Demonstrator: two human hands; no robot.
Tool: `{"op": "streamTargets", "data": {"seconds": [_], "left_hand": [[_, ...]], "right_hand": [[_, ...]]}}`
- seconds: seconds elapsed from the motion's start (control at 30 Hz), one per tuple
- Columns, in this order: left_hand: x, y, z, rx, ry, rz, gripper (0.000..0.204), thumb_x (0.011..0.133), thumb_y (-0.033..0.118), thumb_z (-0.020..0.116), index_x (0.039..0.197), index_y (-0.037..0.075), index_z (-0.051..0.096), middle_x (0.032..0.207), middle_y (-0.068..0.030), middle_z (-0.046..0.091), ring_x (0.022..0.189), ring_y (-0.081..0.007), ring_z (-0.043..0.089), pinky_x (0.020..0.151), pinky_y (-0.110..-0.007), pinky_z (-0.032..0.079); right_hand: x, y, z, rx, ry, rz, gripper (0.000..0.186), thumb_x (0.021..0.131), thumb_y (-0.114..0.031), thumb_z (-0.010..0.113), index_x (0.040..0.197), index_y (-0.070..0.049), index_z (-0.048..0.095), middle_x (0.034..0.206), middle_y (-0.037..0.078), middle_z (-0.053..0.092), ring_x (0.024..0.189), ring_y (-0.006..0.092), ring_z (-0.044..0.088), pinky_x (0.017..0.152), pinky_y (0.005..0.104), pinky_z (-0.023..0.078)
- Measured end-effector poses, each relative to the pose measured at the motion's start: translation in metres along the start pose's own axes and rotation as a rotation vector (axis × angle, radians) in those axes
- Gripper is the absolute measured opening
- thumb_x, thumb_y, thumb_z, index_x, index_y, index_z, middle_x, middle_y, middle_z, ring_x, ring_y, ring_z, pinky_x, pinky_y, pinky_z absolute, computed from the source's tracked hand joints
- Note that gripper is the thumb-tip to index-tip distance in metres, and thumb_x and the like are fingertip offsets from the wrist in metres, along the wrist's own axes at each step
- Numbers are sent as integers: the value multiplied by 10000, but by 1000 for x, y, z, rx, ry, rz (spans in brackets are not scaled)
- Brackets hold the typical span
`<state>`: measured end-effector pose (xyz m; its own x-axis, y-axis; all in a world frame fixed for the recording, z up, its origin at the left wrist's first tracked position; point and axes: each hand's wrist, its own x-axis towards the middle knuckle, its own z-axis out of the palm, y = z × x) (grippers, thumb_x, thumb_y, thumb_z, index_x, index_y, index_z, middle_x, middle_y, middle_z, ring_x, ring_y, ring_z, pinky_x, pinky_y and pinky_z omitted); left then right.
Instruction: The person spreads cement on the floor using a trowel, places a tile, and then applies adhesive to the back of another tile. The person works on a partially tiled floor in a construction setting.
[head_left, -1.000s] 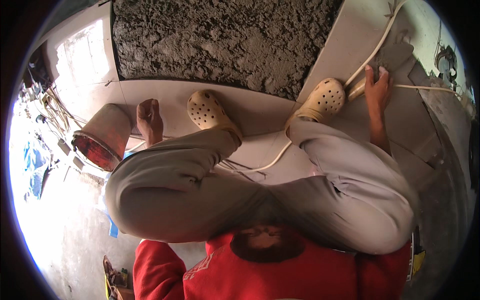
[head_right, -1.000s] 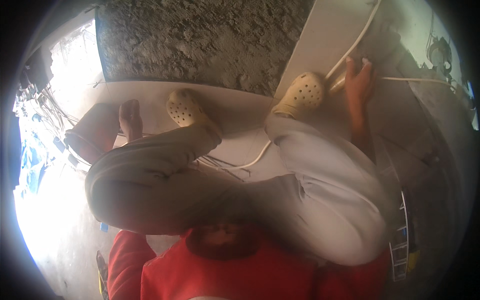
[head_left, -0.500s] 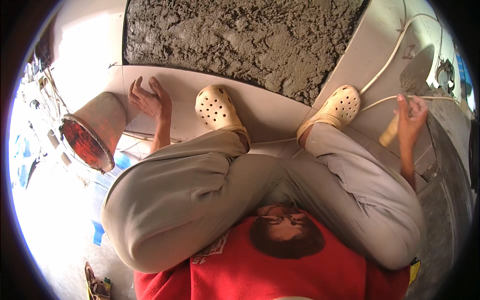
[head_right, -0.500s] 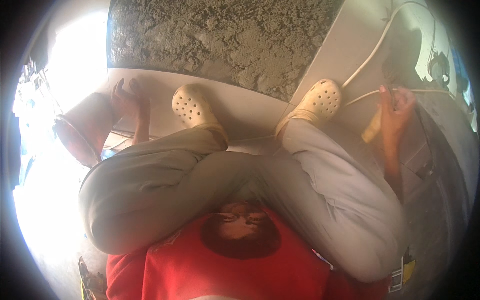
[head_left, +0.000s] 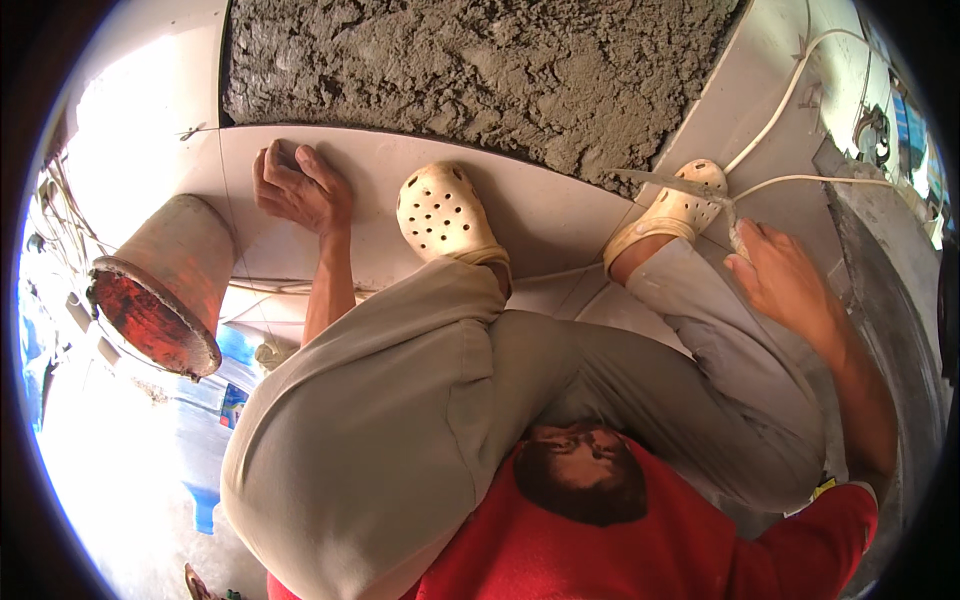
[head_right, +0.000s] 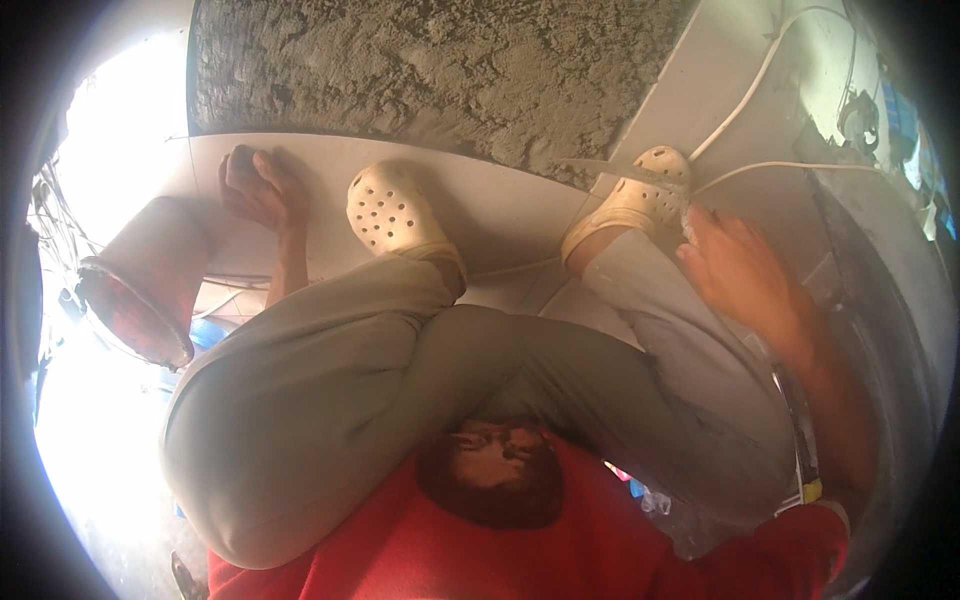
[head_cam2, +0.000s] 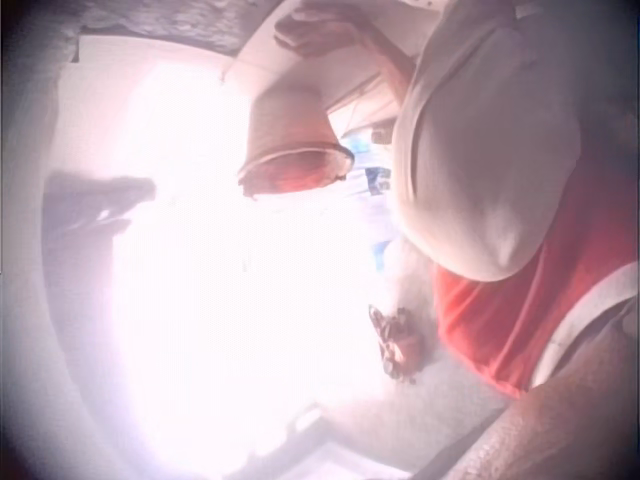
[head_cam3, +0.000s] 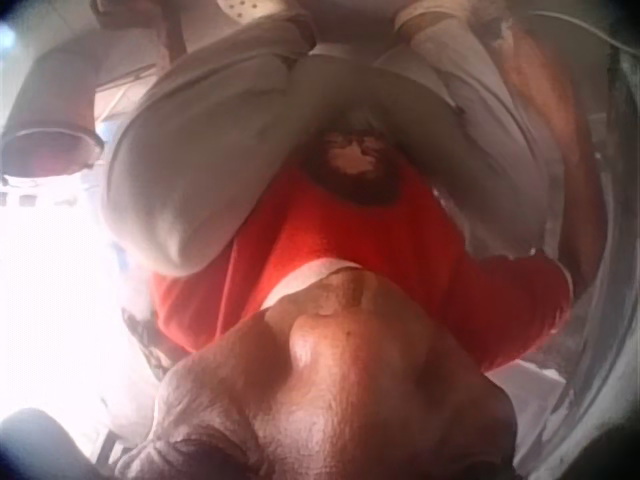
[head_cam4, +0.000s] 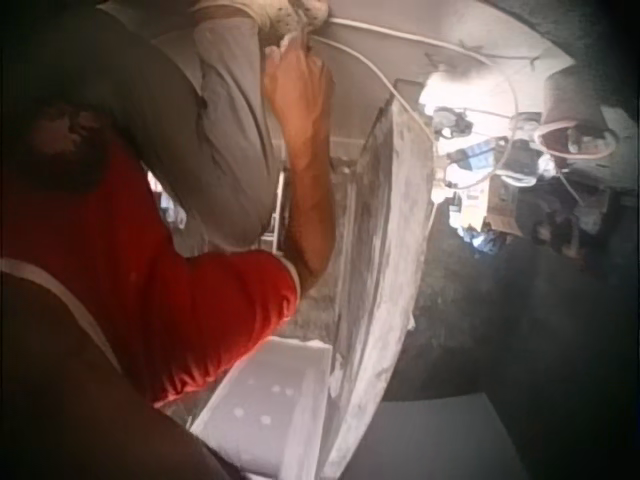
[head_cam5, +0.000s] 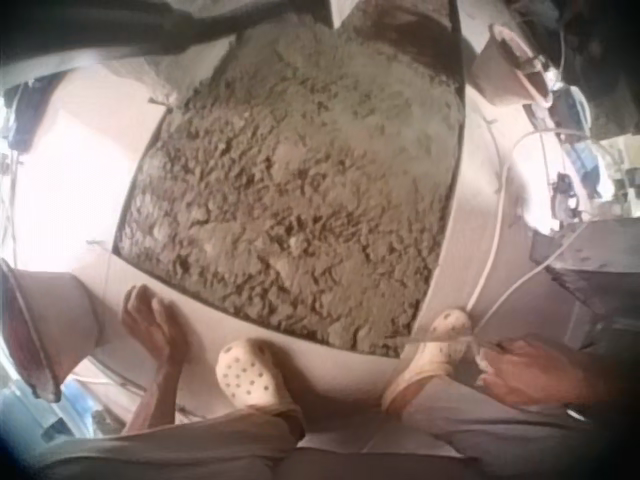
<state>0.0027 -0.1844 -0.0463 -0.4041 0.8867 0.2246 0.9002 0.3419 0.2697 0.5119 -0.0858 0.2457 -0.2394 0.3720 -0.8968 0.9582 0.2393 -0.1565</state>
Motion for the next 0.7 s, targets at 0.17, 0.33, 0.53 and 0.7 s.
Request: {"op": "streamTargets", "data": {"seconds": [0.17, 0.33, 0.53, 0.7], "left_hand": [[1, 6, -1, -42, -26, -19, 476, 1073, 430, 511, 1376, 68, 568, 1450, -167, 526, 1355, -356, 428, 1140, -522, 291], [-1, 5, -4, -81, 9, -41, 450, 1065, 426, 529, 1366, 95, 576, 1446, -156, 531, 1351, -362, 434, 1130, -531, 300], [2, 6, -2, -106, 24, -52, 422, 1050, 412, 548, 1342, 112, 598, 1435, -139, 547, 1342, -374, 442, 1125, -536, 307], [1, 12, -3, -133, 60, -76, 403, 1042, 400, 555, 1328, 122, 615, 1444, -126, 549, 1347, -370, 442, 1133, -537, 304]], "right_hand": [[-1, -18, -19, -144, -136, 96, 322, 1019, -181, 654, 1197, 82, 600, 1049, 312, 683, 992, 510, 677, 876, 553, 538], [15, -32, -26, -346, -160, -24, 268, 1015, -158, 645, 1148, 75, 649, 1007, 308, 709, 964, 470, 711, 871, 542, 563], [50, -59, -29, -410, -247, -47, 177, 964, -99, 645, 978, 62, 717, 956, 268, 744, 953, 435, 731, 865, 521, 574], [60, -94, -48, -506, -52, -282, 150, 893, -28, 626, 895, 66, 743, 919, 250, 749, 917, 433, 739, 828, 497, 597]]}}
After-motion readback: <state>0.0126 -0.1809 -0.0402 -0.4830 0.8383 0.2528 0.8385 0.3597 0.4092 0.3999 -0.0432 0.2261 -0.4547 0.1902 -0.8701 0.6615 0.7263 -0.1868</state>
